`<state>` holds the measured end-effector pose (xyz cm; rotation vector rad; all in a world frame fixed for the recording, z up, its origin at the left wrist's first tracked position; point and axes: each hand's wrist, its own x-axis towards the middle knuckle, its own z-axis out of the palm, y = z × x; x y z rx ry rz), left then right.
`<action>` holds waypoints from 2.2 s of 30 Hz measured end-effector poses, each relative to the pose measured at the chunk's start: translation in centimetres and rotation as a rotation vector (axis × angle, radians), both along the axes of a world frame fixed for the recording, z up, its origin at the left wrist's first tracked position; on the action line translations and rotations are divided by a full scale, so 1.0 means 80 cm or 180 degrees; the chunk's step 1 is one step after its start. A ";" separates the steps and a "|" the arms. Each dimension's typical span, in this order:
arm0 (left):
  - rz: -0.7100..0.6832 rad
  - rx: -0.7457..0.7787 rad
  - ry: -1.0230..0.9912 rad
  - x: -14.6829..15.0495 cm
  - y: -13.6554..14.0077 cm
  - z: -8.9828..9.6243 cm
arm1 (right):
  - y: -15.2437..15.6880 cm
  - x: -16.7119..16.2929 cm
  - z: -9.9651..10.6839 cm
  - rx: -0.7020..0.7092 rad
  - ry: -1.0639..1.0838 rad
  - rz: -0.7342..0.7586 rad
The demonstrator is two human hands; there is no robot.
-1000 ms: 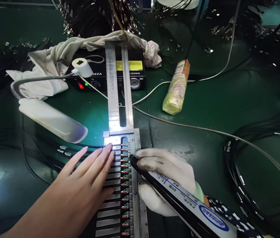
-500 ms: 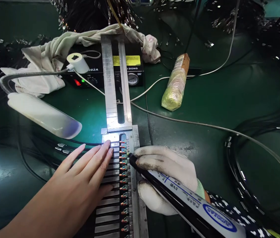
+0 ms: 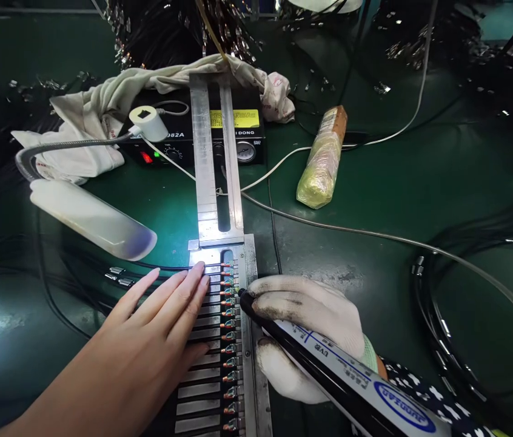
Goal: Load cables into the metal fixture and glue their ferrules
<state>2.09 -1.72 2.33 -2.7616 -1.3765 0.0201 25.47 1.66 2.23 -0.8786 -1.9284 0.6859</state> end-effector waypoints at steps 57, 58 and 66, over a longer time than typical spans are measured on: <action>-0.0093 -0.0039 0.0256 0.006 -0.023 0.012 | -0.013 0.001 -0.002 0.0057 -0.0139 0.0009; -0.0097 -0.0038 0.0289 0.007 -0.025 0.013 | -0.013 0.001 -0.002 0.0055 -0.0149 0.0016; -0.0053 -0.0016 0.0236 0.010 -0.025 0.013 | -0.012 -0.001 0.000 0.0055 -0.0146 -0.0020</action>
